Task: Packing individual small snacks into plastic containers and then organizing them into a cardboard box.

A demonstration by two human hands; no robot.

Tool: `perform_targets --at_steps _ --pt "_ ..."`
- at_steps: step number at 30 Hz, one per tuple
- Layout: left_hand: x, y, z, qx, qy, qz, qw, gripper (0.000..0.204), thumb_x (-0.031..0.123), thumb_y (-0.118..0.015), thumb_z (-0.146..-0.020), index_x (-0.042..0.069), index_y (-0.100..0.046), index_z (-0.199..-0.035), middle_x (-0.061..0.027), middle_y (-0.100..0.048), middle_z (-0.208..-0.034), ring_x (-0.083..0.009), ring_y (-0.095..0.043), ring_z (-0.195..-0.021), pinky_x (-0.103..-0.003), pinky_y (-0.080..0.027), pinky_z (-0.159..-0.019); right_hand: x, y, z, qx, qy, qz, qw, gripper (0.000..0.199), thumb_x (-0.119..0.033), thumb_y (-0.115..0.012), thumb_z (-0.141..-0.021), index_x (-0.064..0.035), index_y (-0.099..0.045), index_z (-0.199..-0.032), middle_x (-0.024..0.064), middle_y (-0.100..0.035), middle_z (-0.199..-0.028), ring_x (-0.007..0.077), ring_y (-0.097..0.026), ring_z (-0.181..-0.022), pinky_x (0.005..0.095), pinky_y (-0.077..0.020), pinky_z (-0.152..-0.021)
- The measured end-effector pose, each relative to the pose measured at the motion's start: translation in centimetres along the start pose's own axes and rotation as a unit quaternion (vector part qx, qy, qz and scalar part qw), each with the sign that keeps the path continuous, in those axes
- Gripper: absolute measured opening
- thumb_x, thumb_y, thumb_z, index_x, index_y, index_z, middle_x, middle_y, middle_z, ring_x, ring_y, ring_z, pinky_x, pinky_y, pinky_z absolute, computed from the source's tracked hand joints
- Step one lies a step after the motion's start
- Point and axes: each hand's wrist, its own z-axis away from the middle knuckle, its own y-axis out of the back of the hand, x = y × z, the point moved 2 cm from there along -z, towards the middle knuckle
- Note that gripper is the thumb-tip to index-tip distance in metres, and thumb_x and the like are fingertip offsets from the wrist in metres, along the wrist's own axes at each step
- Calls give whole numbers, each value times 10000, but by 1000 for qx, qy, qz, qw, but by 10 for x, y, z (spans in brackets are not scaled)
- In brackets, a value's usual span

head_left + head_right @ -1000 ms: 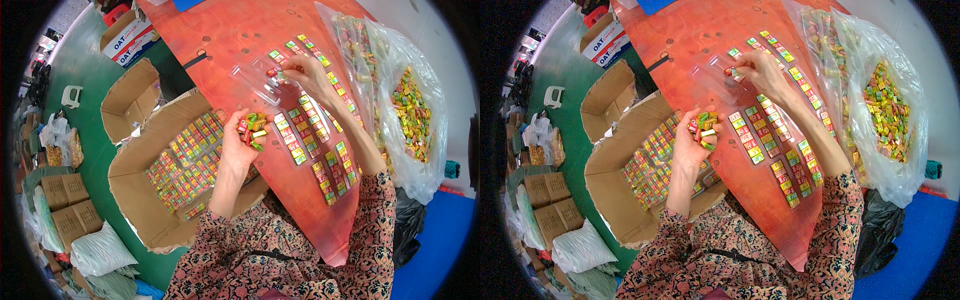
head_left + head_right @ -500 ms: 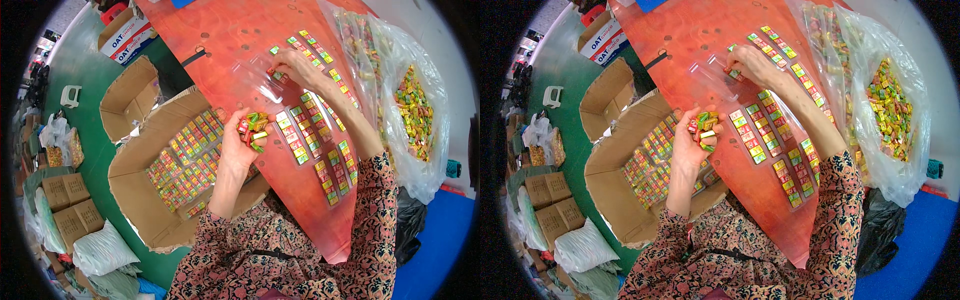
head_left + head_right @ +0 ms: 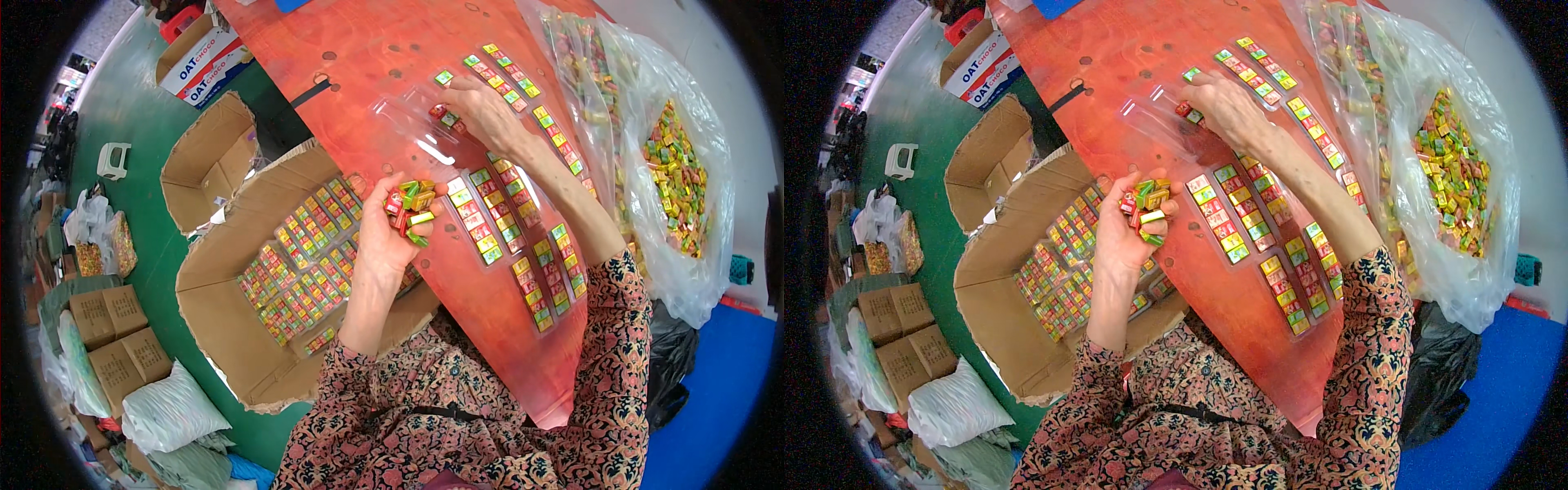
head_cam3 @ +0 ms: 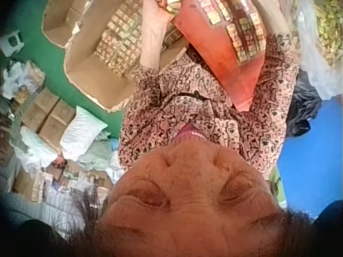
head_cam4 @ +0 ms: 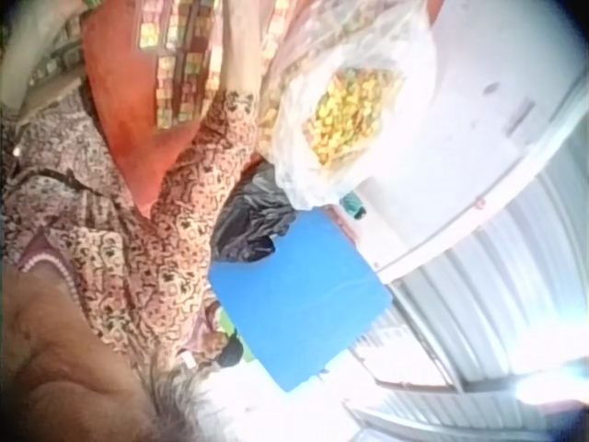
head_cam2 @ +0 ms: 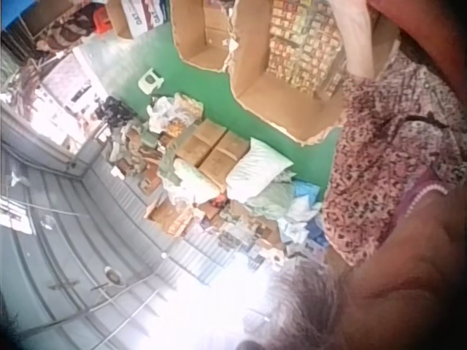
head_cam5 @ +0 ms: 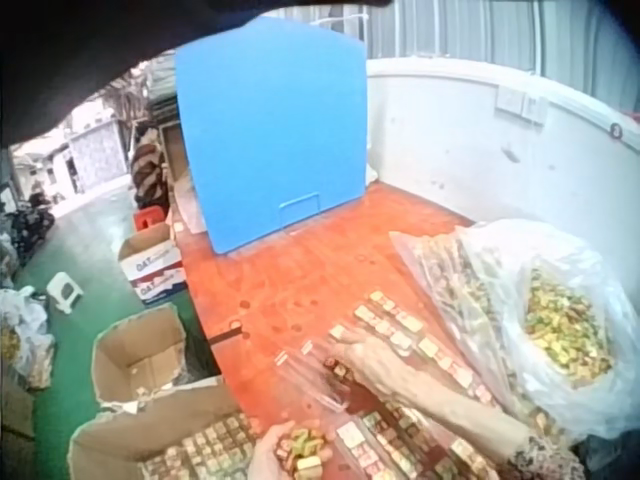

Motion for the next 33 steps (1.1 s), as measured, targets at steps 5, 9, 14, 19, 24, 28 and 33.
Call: perform_targets --at_steps 5,9,14,19,24,28,33 --pt "0 -5 0 0 4 -9 1000 381 330 -441 -891 -14 -549 -1013 -211 -608 -907 -240 -586 -671 -218 -386 -375 -35 25 -5 -53 -50 -129 989 134 -85 -562 -808 4 -627 -883 128 -577 -808 259 -566 -784 350 -452 -696" --pt "-1 -5 -1 21 5 -7 1000 400 365 -440 -898 -4 -551 -1007 -186 -614 -889 -240 -589 -658 -219 -380 -370 -58 22 5 -124 -119 -377 910 177 -158 -588 -821 6 -639 -861 84 -624 -709 168 -606 -636 292 -480 -584" --pt "-2 -4 -4 10 -19 -17 1000 383 372 -446 -899 14 -552 -986 -141 -617 -847 -238 -590 -640 -226 -370 -355 -75 27 11 -145 -82 -416 894 132 -129 -631 -814 -3 -642 -848 28 -577 -722 95 -556 -659 259 -476 -570" --pt "-7 -15 -1 116 -57 10 992 337 328 -472 -888 15 -547 -988 -116 -620 -826 -214 -607 -686 -274 -454 -443 -94 43 20 -205 -30 -372 905 153 -109 -700 -705 -14 -635 -805 61 -564 -726 170 -546 -724 310 -435 -649" --pt "-4 2 -4 21 -16 33 999 310 299 -456 -889 23 -549 -997 -111 -623 -836 -221 -606 -698 -276 -445 -424 -99 39 28 -162 58 -263 949 151 -110 -693 -677 -25 -627 -782 72 -542 -781 256 -499 -855 364 -405 -770" --pt "2 2 -1 10 0 -1 1000 315 302 -444 -893 24 -543 -1003 -152 -617 -876 -227 -561 -642 -217 -355 -355 -78 42 12 -184 -106 -447 869 133 -106 -659 -723 -18 -629 -818 82 -542 -782 256 -520 -770 366 -428 -698" --pt "-4 -5 -6 -1 21 31 999 339 299 -446 -890 -13 -526 -994 -225 -587 -918 -209 -519 -627 -194 -317 -347 -12 32 -19 -22 -1 -92 995 111 -105 -598 -778 -24 -632 -846 102 -551 -822 270 -552 -799 378 -440 -698"
